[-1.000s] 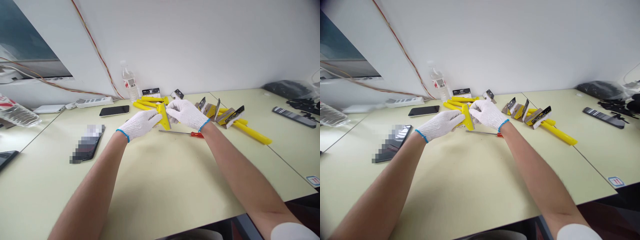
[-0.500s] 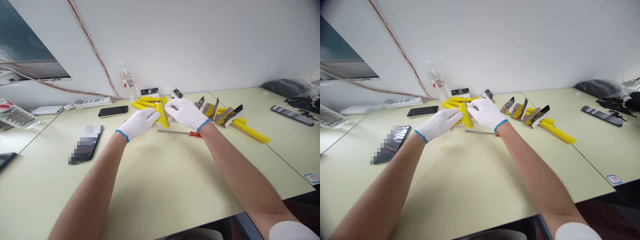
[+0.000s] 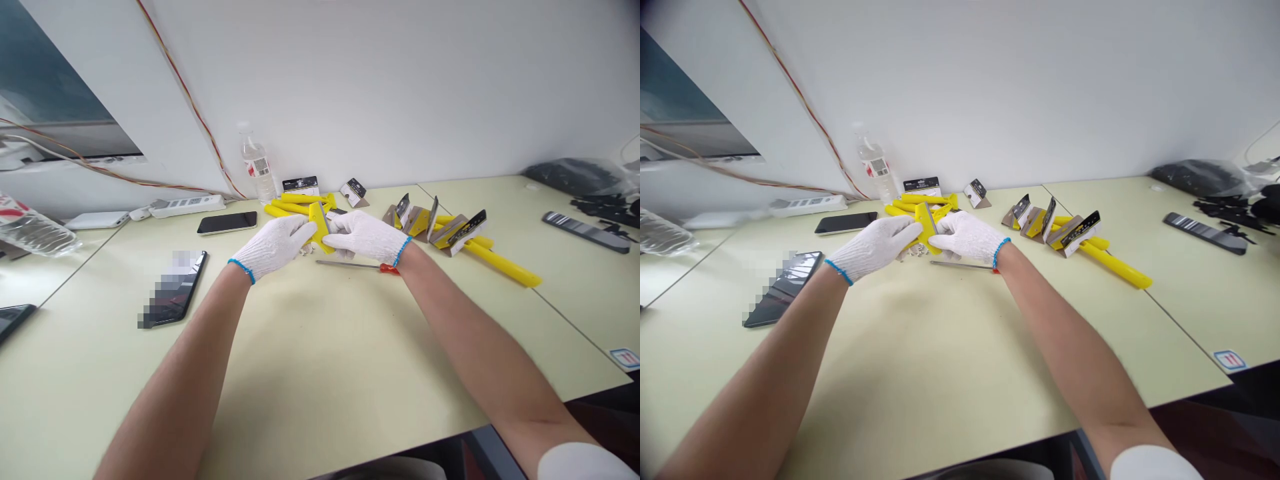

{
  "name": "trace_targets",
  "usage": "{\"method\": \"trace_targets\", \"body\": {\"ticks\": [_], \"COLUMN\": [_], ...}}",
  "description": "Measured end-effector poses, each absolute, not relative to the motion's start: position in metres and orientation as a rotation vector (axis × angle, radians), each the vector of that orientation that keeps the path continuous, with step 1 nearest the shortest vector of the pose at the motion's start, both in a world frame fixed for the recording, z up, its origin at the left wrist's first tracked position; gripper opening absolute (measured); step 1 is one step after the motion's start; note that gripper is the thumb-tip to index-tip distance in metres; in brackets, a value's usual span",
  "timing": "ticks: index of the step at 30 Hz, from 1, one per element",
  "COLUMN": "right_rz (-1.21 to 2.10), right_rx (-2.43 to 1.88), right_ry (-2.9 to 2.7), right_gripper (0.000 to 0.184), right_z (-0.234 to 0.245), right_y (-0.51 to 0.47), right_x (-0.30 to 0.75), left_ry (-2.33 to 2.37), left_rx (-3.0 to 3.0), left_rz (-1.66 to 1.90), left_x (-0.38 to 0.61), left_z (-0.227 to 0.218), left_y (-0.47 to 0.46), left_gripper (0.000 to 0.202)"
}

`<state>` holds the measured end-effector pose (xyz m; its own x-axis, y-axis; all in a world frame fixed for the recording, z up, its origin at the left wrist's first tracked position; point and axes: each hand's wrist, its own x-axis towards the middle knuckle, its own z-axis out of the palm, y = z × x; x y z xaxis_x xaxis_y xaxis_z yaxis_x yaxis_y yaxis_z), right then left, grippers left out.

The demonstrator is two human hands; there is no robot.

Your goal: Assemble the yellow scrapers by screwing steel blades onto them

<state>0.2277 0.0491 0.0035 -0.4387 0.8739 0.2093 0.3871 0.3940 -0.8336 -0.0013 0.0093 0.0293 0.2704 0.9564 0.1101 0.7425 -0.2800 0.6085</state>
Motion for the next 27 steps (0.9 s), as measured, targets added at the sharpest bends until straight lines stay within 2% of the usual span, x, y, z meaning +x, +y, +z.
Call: {"method": "trace_targets", "body": {"ticks": [4, 12, 14, 19, 23, 27], "right_rz": [1.036, 0.936, 0.770, 0.209, 0.126, 0.150], "right_rx": [-1.072, -1.235, -1.327, -1.517, -1.392, -1.348], "right_ry": [-2.154, -2.189, -2.208, -2.498, -2.775, -2.902], "right_gripper": [0.030, 0.030, 0.033, 0.017, 0.025, 0.017], "right_z": [0.008, 0.018, 0.015, 0.000, -0.003, -0.003], "right_y": [0.046, 0.036, 0.038, 0.058, 0.075, 0.090], "right_x": [0.223, 0.217, 0.216, 0.201, 0.179, 0.163], "left_ry": [1.542, 1.601, 1.662, 1.727, 1.762, 1.801], "left_rx": [2.082, 2.052, 1.992, 1.873, 1.888, 1.889], "left_rz": [0.623, 0.649, 0.677, 0.708, 0.658, 0.577], "left_x": [-0.004, -0.010, -0.017, -0.033, -0.036, -0.037], "left_z": [0.027, 0.030, 0.033, 0.038, 0.041, 0.044], "left_y": [0.012, 0.014, 0.013, 0.009, 0.008, 0.008], "left_gripper": [0.036, 0.041, 0.041, 0.037, 0.038, 0.044]}}
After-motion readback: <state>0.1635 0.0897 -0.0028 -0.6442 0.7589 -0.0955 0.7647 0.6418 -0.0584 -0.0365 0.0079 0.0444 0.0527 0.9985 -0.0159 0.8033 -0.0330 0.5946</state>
